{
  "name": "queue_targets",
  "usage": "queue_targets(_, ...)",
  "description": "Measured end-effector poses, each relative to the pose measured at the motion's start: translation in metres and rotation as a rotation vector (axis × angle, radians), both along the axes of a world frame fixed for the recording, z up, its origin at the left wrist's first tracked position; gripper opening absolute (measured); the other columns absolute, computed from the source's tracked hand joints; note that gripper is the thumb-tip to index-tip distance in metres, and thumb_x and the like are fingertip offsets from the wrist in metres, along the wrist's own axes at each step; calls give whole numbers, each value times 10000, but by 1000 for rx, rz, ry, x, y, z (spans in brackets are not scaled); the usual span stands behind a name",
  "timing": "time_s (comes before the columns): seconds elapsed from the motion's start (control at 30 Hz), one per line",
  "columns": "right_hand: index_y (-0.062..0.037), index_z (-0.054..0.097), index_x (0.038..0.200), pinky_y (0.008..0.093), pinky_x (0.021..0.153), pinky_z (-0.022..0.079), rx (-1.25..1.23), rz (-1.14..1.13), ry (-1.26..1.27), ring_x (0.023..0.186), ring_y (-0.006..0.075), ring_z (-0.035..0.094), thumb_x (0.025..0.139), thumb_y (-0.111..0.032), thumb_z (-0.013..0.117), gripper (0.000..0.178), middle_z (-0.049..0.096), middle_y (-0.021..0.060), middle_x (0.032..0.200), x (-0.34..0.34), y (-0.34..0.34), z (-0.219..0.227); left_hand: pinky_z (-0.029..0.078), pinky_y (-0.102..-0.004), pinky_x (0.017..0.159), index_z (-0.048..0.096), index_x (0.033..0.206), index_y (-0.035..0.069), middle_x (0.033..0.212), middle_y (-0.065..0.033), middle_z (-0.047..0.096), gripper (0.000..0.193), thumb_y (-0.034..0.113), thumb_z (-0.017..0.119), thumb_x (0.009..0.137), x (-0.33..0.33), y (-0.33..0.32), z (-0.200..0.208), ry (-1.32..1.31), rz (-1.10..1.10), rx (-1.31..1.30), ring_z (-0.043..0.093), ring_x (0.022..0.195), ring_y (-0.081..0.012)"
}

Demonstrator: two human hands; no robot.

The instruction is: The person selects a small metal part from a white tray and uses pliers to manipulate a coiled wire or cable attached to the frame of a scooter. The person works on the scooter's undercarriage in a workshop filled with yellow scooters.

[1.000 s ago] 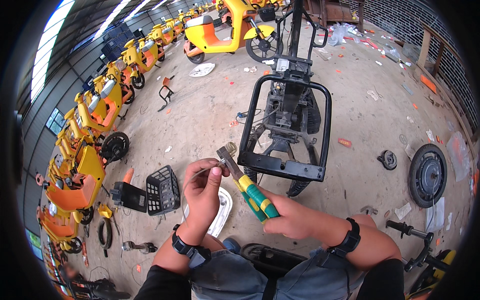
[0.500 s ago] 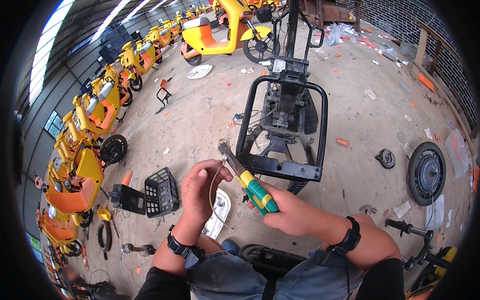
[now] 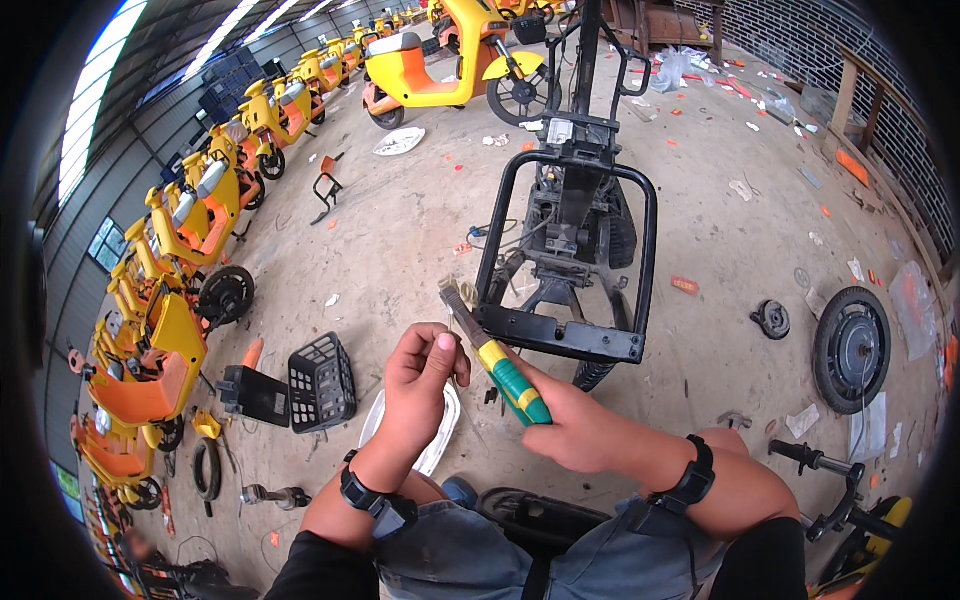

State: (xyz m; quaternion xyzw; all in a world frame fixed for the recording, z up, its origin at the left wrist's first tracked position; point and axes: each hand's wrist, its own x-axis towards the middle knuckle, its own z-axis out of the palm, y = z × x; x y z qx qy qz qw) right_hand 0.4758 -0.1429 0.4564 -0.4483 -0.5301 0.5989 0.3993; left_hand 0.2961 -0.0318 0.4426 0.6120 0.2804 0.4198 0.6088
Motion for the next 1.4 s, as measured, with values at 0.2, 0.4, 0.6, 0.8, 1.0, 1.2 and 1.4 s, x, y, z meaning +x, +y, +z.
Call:
queue_targets(0.2, -65, 144, 1558, 236, 907, 408, -113, 27, 43, 1072, 123, 481, 747, 37, 501, 892, 482, 63, 1267, 2, 1, 1, 462, -257, 661, 515, 1013, 43, 772, -48, 586, 134, 176, 535, 1011, -1, 8, -3, -65, 74, 35, 554, 695, -119)
queue_targets(0.4, -54, 131, 1558, 249, 985, 366, -17, -33, 59, 1175, 138, 456, 750, 43, 502, 894, 445, 83, 1360, 0, 0, 0, 461, -252, 667, 542, 997, 35, 777, -37, 600, 121, 154, 563, 997, -3, 6, -1, -11, 44, 40, 557, 699, -107)
queue_targets(0.6, -24, 99, 1554, 263, 1084, 266, 55, -62, 17, 1313, 151, 371, 760, 50, 495, 890, 381, 105, 1460, -4, -1, -3, 468, -250, 676, 549, 986, 31, 777, -33, 607, 115, 143, 575, 991, 1, -1, 1, 12, 0, 3, 566, 709, -103)
queue_targets(0.8, -32, 70, 1558, 253, 1074, 275, 21, -65, 69, 1333, 144, 345, 755, 57, 486, 908, 328, 104, 1506, -6, -2, 0, 480, -258, 689, 541, 994, 21, 794, -41, 612, 124, 144, 560, 998, 2, -5, 0, 47, -41, -23, 572, 713, -111)
queue_targets(1.0, -41, 66, 1561, 251, 1069, 281, 28, -55, 55, 1361, 143, 318, 746, 61, 484, 921, 312, 98, 1519, -8, -3, -1, 465, -236, 650, 538, 999, 33, 777, -18, 604, 126, 151, 579, 990, 3, -5, 1, -22, -40, -28, 560, 694, -87)
queue_targets(1.2, -60, 78, 1565, 259, 1072, 282, 26, -40, 45, 1354, 149, 334, 743, 59, 482, 924, 332, 101, 1506, -10, -1, -3, 467, -235, 653, 532, 1010, 25, 786, -25, 611, 136, 155, 568, 996, 1, -1, 1, -21, -28, -22, 568, 701, -90)
queue_targets(1.4, -69, 86, 1565, 255, 1033, 328, 5, -32, 35, 1303, 147, 383, 746, 52, 492, 923, 359, 93, 1484, -11, 2, -7, 463, -229, 636, 528, 987, 20, 786, -31, 627, 152, 167, 567, 998, -1, 2, 1, 14, -52, -70, 581, 698, -86)
